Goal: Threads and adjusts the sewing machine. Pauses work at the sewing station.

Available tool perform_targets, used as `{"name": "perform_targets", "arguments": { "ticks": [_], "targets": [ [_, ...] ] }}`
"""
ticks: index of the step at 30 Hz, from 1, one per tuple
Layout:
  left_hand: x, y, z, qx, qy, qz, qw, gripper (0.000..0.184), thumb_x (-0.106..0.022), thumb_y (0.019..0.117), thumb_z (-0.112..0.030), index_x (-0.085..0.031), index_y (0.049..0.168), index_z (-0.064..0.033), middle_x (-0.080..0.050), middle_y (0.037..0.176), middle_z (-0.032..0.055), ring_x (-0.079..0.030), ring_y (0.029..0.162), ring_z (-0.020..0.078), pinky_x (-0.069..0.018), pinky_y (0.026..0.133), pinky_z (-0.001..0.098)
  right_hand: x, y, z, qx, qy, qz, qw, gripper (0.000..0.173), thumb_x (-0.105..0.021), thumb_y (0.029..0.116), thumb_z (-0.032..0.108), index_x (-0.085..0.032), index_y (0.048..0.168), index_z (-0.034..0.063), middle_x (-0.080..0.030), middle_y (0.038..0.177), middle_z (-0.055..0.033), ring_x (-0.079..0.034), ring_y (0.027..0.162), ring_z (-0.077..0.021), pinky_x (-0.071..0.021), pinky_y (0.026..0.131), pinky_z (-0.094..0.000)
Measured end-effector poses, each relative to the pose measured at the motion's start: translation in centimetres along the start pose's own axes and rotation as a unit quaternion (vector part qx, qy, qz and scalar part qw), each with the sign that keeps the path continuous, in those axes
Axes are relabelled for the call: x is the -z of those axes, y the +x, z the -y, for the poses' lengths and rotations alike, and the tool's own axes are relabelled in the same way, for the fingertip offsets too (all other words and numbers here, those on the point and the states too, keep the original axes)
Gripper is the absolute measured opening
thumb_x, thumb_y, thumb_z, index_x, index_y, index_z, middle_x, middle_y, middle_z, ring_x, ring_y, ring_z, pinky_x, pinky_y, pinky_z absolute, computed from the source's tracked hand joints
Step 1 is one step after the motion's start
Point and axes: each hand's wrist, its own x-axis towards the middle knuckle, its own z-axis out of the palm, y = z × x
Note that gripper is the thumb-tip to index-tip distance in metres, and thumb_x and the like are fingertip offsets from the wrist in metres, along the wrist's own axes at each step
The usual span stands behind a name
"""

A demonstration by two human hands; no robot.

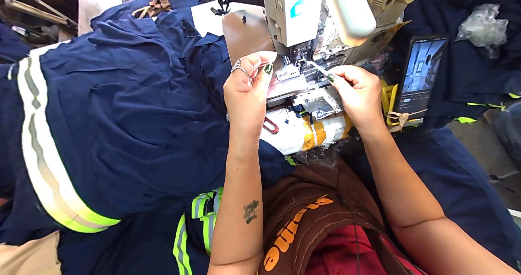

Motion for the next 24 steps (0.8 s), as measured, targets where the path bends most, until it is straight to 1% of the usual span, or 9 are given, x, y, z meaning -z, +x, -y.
{"name": "perform_targets", "arguments": {
  "ticks": [7, 9, 10, 11, 13, 15, 17, 24],
  "targets": [
    [0.0, 0.0, -0.1, 0.004, -0.003, 0.0, 1.0, 0.018, -0.058, 0.0998, 0.001, -0.068, 0.116, 0.0008, -0.071, 0.114, 0.0081, -0.069, 0.105, 0.0158, -0.0589, 0.093, 0.0323, 0.1, 0.0, -0.2, 0.001, 0.028, 0.016, 0.999, 0.017, -0.062, 0.1011, 0.018, -0.078, 0.106, 0.015, -0.074, 0.1, -0.0003, -0.067, 0.089, -0.0069, -0.0539, 0.081, -0.0306],
    [0.6, 0.0, 0.9, -0.02, -0.004, 0.019, 1.0, 0.019, -0.059, 0.1003, -0.001, -0.067, 0.118, 0.0005, -0.071, 0.117, 0.0086, -0.069, 0.108, 0.0176, -0.0589, 0.095, 0.0343, 0.1, 0.2, -0.5, 0.002, 0.049, 0.021, 0.999, 0.016, -0.063, 0.1003, 0.017, -0.078, 0.105, 0.0146, -0.074, 0.098, 0.001, -0.067, 0.086, -0.0044, -0.0542, 0.08, -0.0274],
    [1.1, 0.1, 1.9, -0.04, -0.007, 0.037, 0.998, 0.022, -0.06, 0.1009, -0.003, -0.066, 0.121, 0.0006, -0.071, 0.121, 0.0101, -0.069, 0.111, 0.0199, -0.0587, 0.096, 0.0366, 0.2, 0.2, -0.6, 0.003, 0.057, 0.023, 0.998, 0.015, -0.064, 0.1001, 0.017, -0.078, 0.104, 0.0144, -0.074, 0.097, 0.0015, -0.067, 0.086, -0.0033, -0.0543, 0.08, -0.0259],
    [1.3, 0.1, 2.3, -0.05, -0.009, 0.045, 0.998, 0.023, -0.06, 0.1009, -0.003, -0.066, 0.123, 0.0013, -0.071, 0.122, 0.0112, -0.069, 0.111, 0.021, -0.059, 0.095, 0.0375, 0.2, 0.2, -0.7, 0.004, 0.063, 0.024, 0.998, 0.015, -0.064, 0.0998, 0.017, -0.078, 0.104, 0.0139, -0.074, 0.097, 0.0016, -0.066, 0.085, -0.0027, -0.0542, 0.079, -0.0248],
    [0.5, 0.0, 0.9, -0.022, -0.006, 0.022, 1.0, 0.02, -0.059, 0.1001, 0.0, -0.067, 0.118, 0.0009, -0.07, 0.116, 0.0092, -0.069, 0.106, 0.0177, -0.0593, 0.093, 0.0343, 0.3, 0.3, -0.6, 0.007, 0.069, 0.029, 0.997, 0.015, -0.064, 0.0998, 0.016, -0.078, 0.104, 0.0133, -0.074, 0.097, 0.0014, -0.066, 0.085, -0.0027, -0.0541, 0.079, -0.0244],
    [0.0, 0.0, -0.1, -0.005, -0.003, 0.006, 1.0, 0.019, -0.058, 0.0996, 0.002, -0.068, 0.115, 0.0013, -0.071, 0.114, 0.0088, -0.069, 0.106, 0.0166, -0.0584, 0.094, 0.0332, 0.3, 0.3, -0.5, 0.006, 0.069, 0.035, 0.997, 0.015, -0.063, 0.1, 0.015, -0.078, 0.104, 0.0128, -0.074, 0.098, 0.0008, -0.067, 0.086, -0.0029, -0.0545, 0.079, -0.024],
    [0.0, 0.0, 0.0, -0.007, 0.001, 0.006, 1.0, 0.019, -0.058, 0.0996, 0.002, -0.068, 0.116, 0.0012, -0.071, 0.115, 0.009, -0.068, 0.108, 0.0167, -0.0579, 0.095, 0.0332, 0.4, 0.3, -0.5, 0.001, 0.07, 0.036, 0.997, 0.015, -0.064, 0.0999, 0.016, -0.078, 0.104, 0.0129, -0.074, 0.097, 0.001, -0.066, 0.085, -0.0028, -0.0541, 0.079, -0.0238],
    [0.0, 0.0, -0.1, -0.005, -0.004, 0.006, 1.0, 0.018, -0.058, 0.1003, 0.001, -0.068, 0.115, 0.0012, -0.071, 0.113, 0.0084, -0.069, 0.105, 0.0161, -0.0592, 0.093, 0.0327, 0.4, 0.2, -0.6, -0.005, 0.073, 0.036, 0.997, 0.015, -0.064, 0.1002, 0.016, -0.078, 0.104, 0.0131, -0.074, 0.096, 0.002, -0.066, 0.084, -0.0024, -0.0539, 0.078, -0.0236]
  ]
}}
